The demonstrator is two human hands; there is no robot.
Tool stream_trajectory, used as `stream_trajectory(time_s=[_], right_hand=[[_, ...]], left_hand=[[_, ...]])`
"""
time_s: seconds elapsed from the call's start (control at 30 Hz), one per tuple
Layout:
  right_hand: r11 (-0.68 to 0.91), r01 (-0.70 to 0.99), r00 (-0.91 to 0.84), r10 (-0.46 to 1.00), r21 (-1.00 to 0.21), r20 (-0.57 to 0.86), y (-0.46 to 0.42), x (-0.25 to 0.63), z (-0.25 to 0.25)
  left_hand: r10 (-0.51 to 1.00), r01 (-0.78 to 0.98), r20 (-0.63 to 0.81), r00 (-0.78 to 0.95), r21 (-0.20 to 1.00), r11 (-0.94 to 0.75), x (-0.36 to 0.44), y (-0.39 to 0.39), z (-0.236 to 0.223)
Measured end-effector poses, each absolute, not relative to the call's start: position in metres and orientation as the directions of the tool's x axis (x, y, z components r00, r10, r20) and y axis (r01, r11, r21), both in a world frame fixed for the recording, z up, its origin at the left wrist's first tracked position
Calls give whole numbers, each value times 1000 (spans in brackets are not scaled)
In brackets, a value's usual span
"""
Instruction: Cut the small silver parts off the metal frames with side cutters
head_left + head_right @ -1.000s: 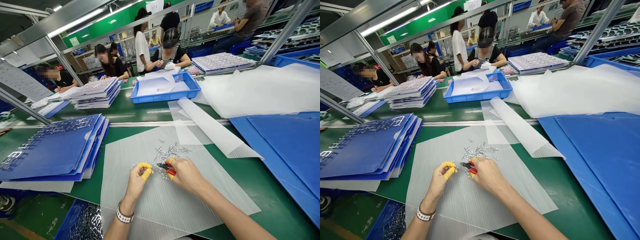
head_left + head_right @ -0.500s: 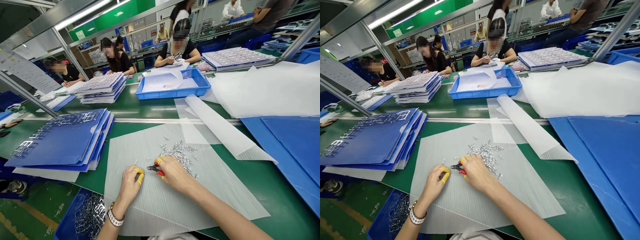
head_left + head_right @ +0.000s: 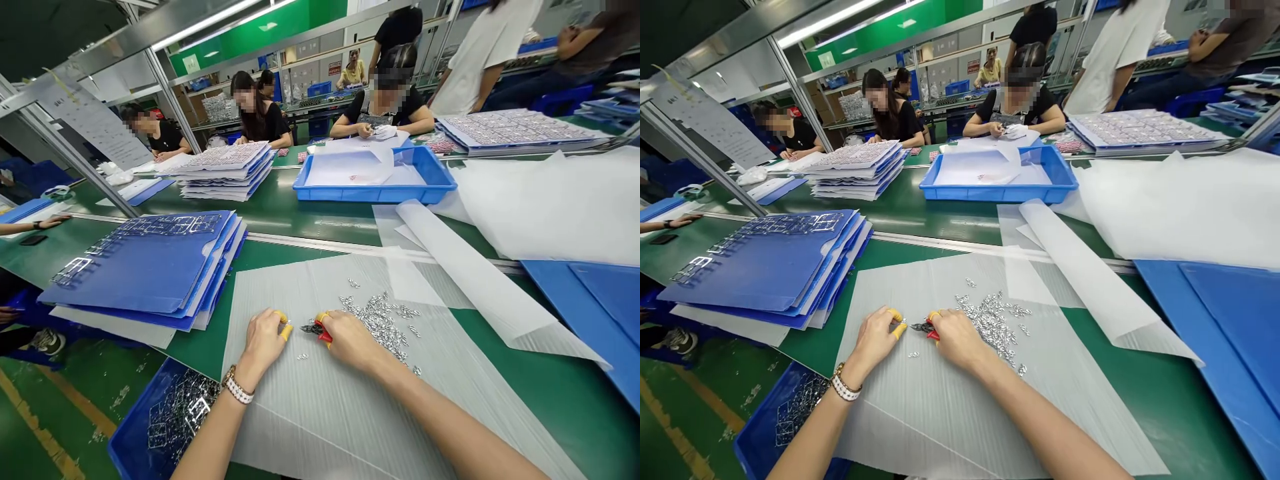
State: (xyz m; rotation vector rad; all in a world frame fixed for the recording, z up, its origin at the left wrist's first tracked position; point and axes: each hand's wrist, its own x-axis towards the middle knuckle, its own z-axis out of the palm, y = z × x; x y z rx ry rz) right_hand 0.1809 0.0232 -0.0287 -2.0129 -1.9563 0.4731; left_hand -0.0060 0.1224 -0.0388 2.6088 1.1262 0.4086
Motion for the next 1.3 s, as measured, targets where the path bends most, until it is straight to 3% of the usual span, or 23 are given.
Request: stream_trajectory(time_s=[0.07, 0.13, 0.23, 0.3, 0.43, 0.6, 0.67, 0.7, 0.77, 0.87, 0.97, 1.07, 1.17, 1.3], right_hand=[[-75, 882, 63, 997, -465, -41, 23, 185, -27], [-138, 799, 133, 990, -586, -52, 21, 190, -27], [-172, 469, 248, 967, -866, -58, 18, 197, -31], [-147, 221, 274, 958, -964, -83, 15, 201, -35], [-132, -38, 309, 941, -991, -137, 11, 207, -39], [-110, -58, 342, 932, -992, -124, 5, 210, -35], [-95, -45, 357, 928, -994, -105, 3, 210, -35], [-88, -37, 364, 927, -995, -95, 2, 210, -36], [-76, -31, 372, 925, -997, -82, 0, 210, -38], [-69, -55, 366, 927, -996, -84, -2, 210, -41], [-71, -65, 370, 925, -995, -90, -6, 208, -42], [-73, -73, 381, 920, -995, -95, -10, 208, -40], [-77, -87, 390, 915, -993, -105, -15, 210, -39], [-109, -24, 412, 905, -994, -109, -18, 213, -40]], left_hand=[[732, 671, 146, 666, 313, -672, -4, 121, -40], [721, 672, 145, 678, 278, -687, -3, 121, -40], [702, 667, 149, 696, 227, -710, -4, 120, -41], [694, 667, 157, 703, 195, -720, -4, 120, -42], [687, 669, 178, 705, 153, -727, -3, 120, -44], [662, 646, 201, 722, 149, -749, -5, 120, -43], [686, 639, 227, 691, 253, -727, -9, 120, -42], [731, 629, 234, 641, 384, -676, -11, 120, -42], [843, 540, 180, 507, 696, -473, -14, 121, -41], [901, 354, 19, 433, 916, -189, -15, 120, -37], [875, 122, -110, 472, 991, 59, -8, 116, -34], [848, -67, -184, 498, 966, 249, -1, 111, -33], [846, -51, -169, 505, 973, 225, 4, 109, -36], [886, 130, -107, 451, 990, 53, 10, 111, -45]])
